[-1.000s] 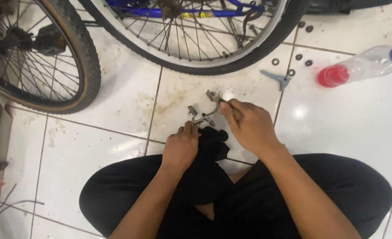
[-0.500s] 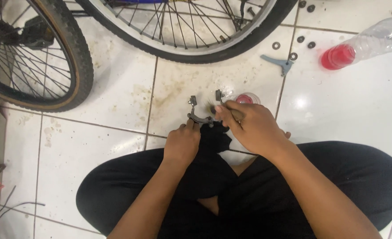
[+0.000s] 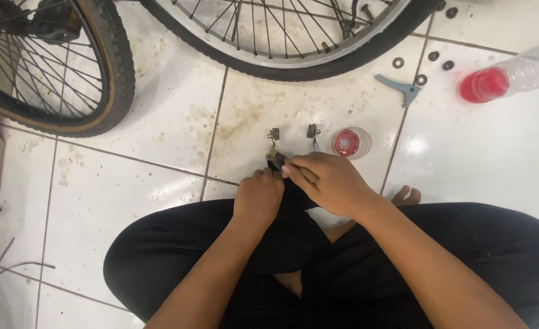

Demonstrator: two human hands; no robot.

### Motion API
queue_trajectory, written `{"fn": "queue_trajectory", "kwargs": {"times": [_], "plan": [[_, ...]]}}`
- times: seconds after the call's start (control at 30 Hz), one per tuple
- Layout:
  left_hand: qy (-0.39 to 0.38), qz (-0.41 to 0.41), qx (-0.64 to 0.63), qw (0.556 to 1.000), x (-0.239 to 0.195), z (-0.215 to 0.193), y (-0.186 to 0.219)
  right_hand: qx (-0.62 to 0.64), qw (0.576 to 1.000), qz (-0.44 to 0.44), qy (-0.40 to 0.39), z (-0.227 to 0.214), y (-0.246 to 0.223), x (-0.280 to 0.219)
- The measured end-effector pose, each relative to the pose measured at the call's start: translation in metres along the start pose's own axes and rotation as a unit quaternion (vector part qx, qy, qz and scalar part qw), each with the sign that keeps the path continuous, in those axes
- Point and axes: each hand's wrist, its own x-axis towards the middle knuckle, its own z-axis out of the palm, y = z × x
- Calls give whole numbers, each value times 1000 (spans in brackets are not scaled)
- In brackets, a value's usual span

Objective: The person sits on the floor and cleans a bicycle brake caliper using a black cloth and a brush. They wipe the caliper, dip the brush into a small container of red liquid, and scrub the metal parts thoroughly.

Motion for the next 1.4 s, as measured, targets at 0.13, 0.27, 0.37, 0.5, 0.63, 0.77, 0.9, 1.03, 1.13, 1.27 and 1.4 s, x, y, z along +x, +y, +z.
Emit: {"fn": "queue_trajectory", "kwargs": {"times": [0.13, 0.27, 0.37, 0.5, 0.63, 0.77, 0.9, 1.03, 1.13, 1.27, 1.4], "plan": [[-17, 11, -13, 1000, 4, -4, -3, -14, 999, -24, 40, -5, 2, 4], [-35, -2, -29, 999, 0, -9, -3, 12, 1000, -10, 23, 1, 7, 5], [-29, -18, -45, 998, 2, -11, -5, 25, 999, -12, 26, 4, 10, 5], [-10, -32, -58, 998, 0, -13, -4, 48, 996, -26, 65, 4, 13, 4], [-35, -25, -66, 997, 2, -13, -6, 88, 994, -7, 62, 4, 6, 5], [-22, -27, -56, 998, 1, -12, -5, 74, 996, 29, 41, -2, 15, 2], [-17, -38, -46, 998, -1, -20, -4, 134, 986, 75, 65, -9, 23, 4], [-2, -48, -47, 998, 0, -13, -5, 167, 979, 114, 30, -6, 8, 3], [11, -54, -62, 997, -3, -14, -2, 111, 985, 131, 14, -14, 3, 1], [24, -76, -87, 993, -3, -17, -3, 101, 986, 130, 32, -18, 9, 2], [23, -79, -103, 991, -3, -13, -6, 102, 985, 138, 24, -18, -2, 0]]}}
